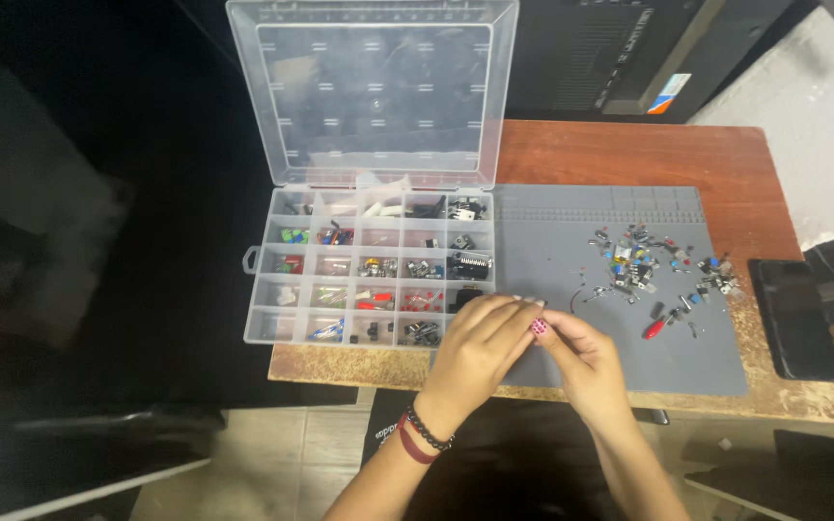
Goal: The person assembles small electronic components by hand on a gray mat, picking parts from a compartmentalized storage box and a loose pile. They repeatedly connect and disconnect tiny pieces, occasionally using a red-handled tool, while organizing components into the box.
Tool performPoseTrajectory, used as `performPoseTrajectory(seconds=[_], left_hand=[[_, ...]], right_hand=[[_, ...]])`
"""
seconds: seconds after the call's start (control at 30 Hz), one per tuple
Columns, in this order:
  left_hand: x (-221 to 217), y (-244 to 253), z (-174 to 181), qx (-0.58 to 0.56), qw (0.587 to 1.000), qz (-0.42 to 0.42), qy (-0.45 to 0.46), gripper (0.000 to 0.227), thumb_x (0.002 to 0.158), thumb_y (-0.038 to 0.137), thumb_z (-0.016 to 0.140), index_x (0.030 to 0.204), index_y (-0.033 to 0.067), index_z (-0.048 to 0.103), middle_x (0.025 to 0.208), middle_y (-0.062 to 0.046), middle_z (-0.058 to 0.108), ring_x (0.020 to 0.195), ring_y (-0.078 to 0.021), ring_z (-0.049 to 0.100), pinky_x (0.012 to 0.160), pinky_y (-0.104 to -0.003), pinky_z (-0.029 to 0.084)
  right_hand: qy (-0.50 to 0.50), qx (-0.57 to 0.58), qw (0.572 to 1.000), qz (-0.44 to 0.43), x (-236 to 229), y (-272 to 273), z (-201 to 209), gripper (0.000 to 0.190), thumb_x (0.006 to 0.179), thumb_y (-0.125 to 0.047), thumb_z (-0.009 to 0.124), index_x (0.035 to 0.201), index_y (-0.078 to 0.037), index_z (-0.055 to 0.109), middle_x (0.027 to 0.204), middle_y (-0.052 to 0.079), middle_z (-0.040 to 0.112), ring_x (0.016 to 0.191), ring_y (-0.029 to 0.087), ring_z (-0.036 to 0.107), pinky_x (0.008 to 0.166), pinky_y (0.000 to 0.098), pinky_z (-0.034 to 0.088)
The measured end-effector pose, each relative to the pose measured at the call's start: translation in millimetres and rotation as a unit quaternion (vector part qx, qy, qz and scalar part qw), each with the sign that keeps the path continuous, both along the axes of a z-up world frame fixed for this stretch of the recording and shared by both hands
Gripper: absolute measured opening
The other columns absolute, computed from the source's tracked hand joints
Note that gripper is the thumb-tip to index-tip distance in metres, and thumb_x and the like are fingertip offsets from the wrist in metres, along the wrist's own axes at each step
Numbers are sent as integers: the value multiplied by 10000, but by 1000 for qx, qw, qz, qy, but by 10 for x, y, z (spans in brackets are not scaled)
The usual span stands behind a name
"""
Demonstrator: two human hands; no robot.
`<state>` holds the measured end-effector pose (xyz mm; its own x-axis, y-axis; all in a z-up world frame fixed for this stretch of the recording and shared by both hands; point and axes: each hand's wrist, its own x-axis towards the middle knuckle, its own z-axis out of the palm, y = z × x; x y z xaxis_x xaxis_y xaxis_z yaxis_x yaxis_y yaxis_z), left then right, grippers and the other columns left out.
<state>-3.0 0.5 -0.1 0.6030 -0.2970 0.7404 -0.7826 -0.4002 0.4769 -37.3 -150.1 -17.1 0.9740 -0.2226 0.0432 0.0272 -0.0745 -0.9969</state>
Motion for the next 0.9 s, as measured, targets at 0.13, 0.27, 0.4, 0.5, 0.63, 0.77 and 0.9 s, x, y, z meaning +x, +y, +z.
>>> performPoseTrajectory(seconds=[0.13, 0.27, 0.4, 0.5, 0.63, 0.77, 0.9], left_hand=[[-36, 111, -22, -11, 999, 8, 30, 233, 981, 155, 689, 1194, 78, 742, 1096, -95, 757, 1101, -274, 708, 981, -402, 562], [-39, 521, 202, -27, 993, 71, 92, 115, 960, 182, 705, 1055, 118, 722, 1105, -75, 733, 1114, -298, 677, 1045, -440, 474], [110, 1347, -148, 31, 925, 376, 47, 489, 955, 308, 776, 1375, 123, 605, 1522, -180, 495, 1435, -398, 437, 1188, -551, 326], [234, 1897, -75, 131, 873, 469, 34, 270, 857, 295, 877, 1031, 103, 802, 1396, -196, 621, 1281, -439, 500, 1059, -546, 374], [338, 2361, -494, 183, 857, 479, 49, 271, 836, 379, 894, 995, 168, 832, 1418, -209, 667, 1300, -433, 521, 1107, -521, 370], [312, 2366, -361, 188, 807, 480, 287, 391, 882, 447, 784, 1162, 176, 816, 1614, -234, 484, 1405, -528, 332, 1003, -660, 368], [389, 2446, -420, 192, 789, 462, 357, 451, 883, 471, 725, 1232, 192, 791, 1581, -271, 497, 1435, -521, 334, 1025, -672, 369]], right_hand=[[15, -3, 999, 31, 12, -46, -5, 199, 950, -57, 710, 1116, 5, 801, 892, 159, 810, 874, 162, 699, 900, 386, 585], [18, 14, 997, 72, -32, -174, 61, 362, 894, -42, 712, 1255, -14, 720, 1104, 160, 802, 1011, 233, 751, 982, 401, 581], [72, 60, 996, 5, -52, -356, -40, 147, 926, -28, 699, 1049, 29, 757, 1040, 147, 792, 962, 212, 752, 969, 341, 630], [85, 21, 996, -5, -73, -483, -23, 134, 944, -47, 692, 1015, 27, 778, 961, 115, 791, 919, 182, 733, 934, 313, 612], [76, -10, 997, -27, -83, -637, -159, 138, 931, -94, 717, 1021, -12, 782, 959, 94, 818, 894, 163, 764, 909, 277, 590], [102, -60, 993, -16, -179, -621, 3, 135, 935, -150, 714, 977, -58, 803, 904, 31, 820, 877, 108, 751, 873, 236, 561], [114, -73, 991, -12, -176, -723, 27, 149, 922, -173, 723, 982, -71, 813, 904, 24, 829, 890, 112, 758, 883, 240, 556]])
